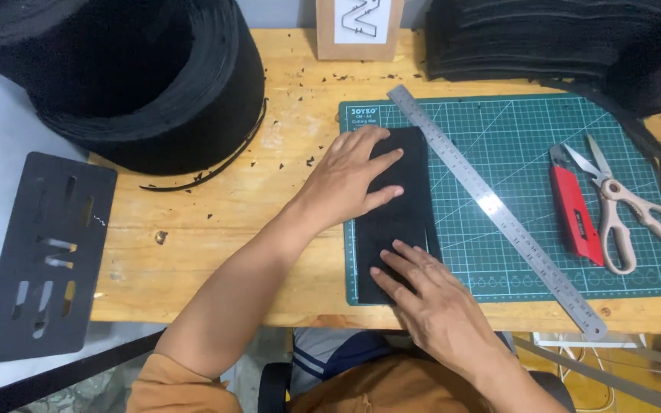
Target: Measuring and cutting black fabric material using a ruler, scissors, and a utility knife on a cutting mat.
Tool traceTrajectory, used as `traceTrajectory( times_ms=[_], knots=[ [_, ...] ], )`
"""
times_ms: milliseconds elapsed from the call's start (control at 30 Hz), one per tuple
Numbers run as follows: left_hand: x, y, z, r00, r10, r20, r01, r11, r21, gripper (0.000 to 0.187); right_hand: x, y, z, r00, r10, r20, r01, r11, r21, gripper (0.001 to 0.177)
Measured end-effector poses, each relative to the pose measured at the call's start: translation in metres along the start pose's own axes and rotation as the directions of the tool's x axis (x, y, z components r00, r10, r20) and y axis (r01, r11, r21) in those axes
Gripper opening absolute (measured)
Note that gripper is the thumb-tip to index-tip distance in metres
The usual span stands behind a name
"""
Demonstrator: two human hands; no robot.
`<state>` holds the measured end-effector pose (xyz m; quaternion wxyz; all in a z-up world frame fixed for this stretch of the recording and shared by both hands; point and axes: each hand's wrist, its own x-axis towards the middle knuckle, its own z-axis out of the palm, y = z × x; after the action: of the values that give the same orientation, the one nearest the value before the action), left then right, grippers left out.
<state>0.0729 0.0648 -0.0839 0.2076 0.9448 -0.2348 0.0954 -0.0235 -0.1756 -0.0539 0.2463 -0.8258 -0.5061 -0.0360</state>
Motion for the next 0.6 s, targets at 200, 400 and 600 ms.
traceTrajectory(
  times_ms=[200,400,600],
  knots=[
    [0.002,-0.005,0.004,0.999,0.028,-0.029,-0.028,1.000,0.004,0.044,-0.002,0.000,0.004,1.000,0.007,0.021,-0.007,1.000,-0.007,0.045],
    [0.003,-0.011,0.005,0.999,0.013,-0.052,-0.011,0.999,0.036,0.038,0.000,0.000,0.005,0.999,0.003,0.038,-0.002,1.000,-0.019,0.047],
    [0.003,-0.006,-0.019,0.994,-0.064,0.092,0.063,0.998,0.016,0.054,0.002,0.002,0.008,1.000,-0.004,0.021,0.004,1.000,-0.009,0.048]
  ],
)
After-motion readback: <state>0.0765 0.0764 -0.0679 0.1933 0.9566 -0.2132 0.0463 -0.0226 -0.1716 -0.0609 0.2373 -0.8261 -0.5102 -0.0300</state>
